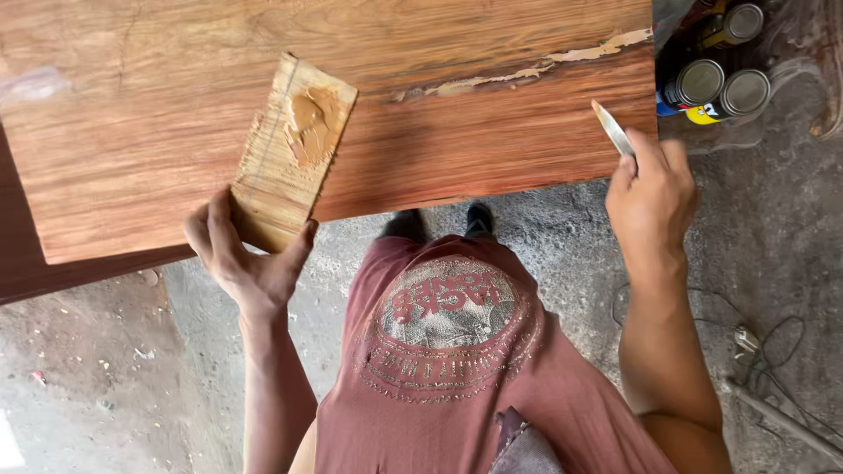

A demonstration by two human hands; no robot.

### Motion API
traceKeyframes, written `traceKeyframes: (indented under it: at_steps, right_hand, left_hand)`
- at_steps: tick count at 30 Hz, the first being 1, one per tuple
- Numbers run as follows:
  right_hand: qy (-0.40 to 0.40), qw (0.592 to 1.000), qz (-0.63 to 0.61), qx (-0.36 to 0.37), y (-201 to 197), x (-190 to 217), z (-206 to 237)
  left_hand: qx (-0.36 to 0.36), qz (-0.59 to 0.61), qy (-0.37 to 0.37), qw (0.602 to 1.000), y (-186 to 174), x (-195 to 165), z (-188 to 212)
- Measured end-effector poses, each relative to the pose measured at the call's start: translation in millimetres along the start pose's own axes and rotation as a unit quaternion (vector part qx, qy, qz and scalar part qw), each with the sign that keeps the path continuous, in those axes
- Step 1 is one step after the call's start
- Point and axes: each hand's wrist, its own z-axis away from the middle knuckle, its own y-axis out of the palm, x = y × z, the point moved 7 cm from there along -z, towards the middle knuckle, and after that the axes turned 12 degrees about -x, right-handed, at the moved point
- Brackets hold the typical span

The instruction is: The person fills cracks and holes in a wooden furniture panel with wood filler. They scoop filler from a small wooden block with a small spatula and press it into the defects, working along the board and repositioning the panel to reach different damaged spots.

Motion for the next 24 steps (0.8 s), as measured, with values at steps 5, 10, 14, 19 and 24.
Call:
traceKeyframes:
  at_steps: [5, 10, 14, 19, 24]
  right_hand:
    - [-0.039, 0.995, 0.094, -0.007, 56, 67, -21]
    - [-0.068, 0.997, 0.004, 0.042, 87, 129, 2]
    - [0.015, 0.999, 0.016, -0.023, 39, 61, -7]
    - [0.044, 0.997, 0.0, -0.056, -32, -25, -10]
    - [0.108, 0.991, -0.081, -0.008, -45, -81, -21]
  left_hand:
    - [0.028, 0.029, 0.007, 0.999, 17, 8, 3]
    - [0.1, 0.05, 0.013, 0.994, 52, 4, 13]
    - [0.188, 0.083, -0.011, 0.979, 84, -1, 12]
    - [0.196, 0.116, 0.074, 0.971, 111, -46, 1]
    - [0.224, 0.096, 0.132, 0.961, 157, -98, 3]
